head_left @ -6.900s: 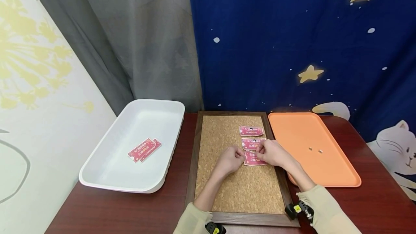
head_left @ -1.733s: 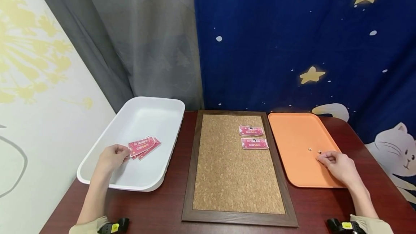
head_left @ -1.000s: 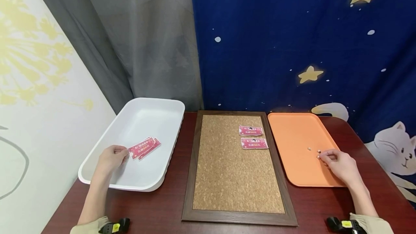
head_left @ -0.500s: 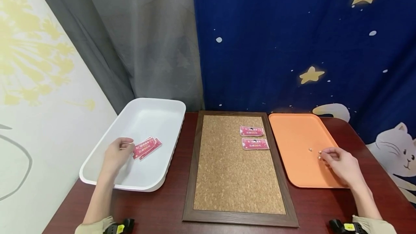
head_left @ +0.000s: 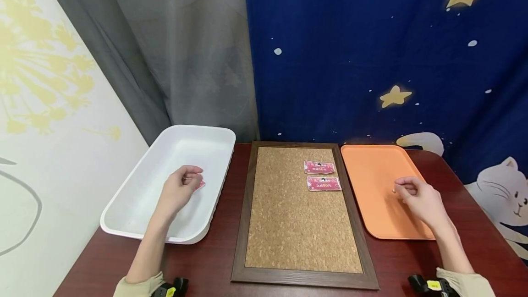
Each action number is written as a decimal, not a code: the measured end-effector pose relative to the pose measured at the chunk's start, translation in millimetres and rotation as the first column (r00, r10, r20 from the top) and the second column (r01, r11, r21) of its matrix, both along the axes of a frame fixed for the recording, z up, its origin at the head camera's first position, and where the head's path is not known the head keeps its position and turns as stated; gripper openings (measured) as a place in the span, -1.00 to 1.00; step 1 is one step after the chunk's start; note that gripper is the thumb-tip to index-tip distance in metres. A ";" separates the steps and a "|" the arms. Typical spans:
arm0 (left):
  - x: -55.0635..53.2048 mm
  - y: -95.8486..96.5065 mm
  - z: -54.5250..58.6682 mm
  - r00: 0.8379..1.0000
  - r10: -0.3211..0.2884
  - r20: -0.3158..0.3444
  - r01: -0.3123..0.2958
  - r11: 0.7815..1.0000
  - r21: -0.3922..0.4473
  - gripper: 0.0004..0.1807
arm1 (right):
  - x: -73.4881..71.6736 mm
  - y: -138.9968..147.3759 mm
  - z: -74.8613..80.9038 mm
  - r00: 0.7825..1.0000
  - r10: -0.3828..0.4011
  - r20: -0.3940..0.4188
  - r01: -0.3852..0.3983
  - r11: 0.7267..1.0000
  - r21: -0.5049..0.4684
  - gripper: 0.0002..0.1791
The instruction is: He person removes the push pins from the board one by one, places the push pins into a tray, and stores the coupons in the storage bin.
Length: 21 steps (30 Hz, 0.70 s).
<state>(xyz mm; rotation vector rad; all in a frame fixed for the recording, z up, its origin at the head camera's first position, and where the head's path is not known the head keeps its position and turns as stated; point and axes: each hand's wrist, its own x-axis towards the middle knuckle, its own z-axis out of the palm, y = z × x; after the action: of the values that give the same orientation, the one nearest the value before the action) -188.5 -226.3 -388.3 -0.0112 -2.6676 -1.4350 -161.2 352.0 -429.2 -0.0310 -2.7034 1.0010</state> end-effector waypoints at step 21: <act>-8.8 120.7 -5.5 0.970 -0.238 -0.046 0.241 0.967 0.079 -0.87 | -15.9 -64.1 9.3 0.986 0.164 0.031 -0.160 0.980 -0.118 -0.73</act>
<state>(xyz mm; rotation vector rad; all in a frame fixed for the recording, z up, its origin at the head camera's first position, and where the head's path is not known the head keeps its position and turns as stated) -197.2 -105.6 -393.8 -0.3606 -2.6479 -1.5956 -177.1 287.8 -419.9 0.1512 -2.7167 1.2155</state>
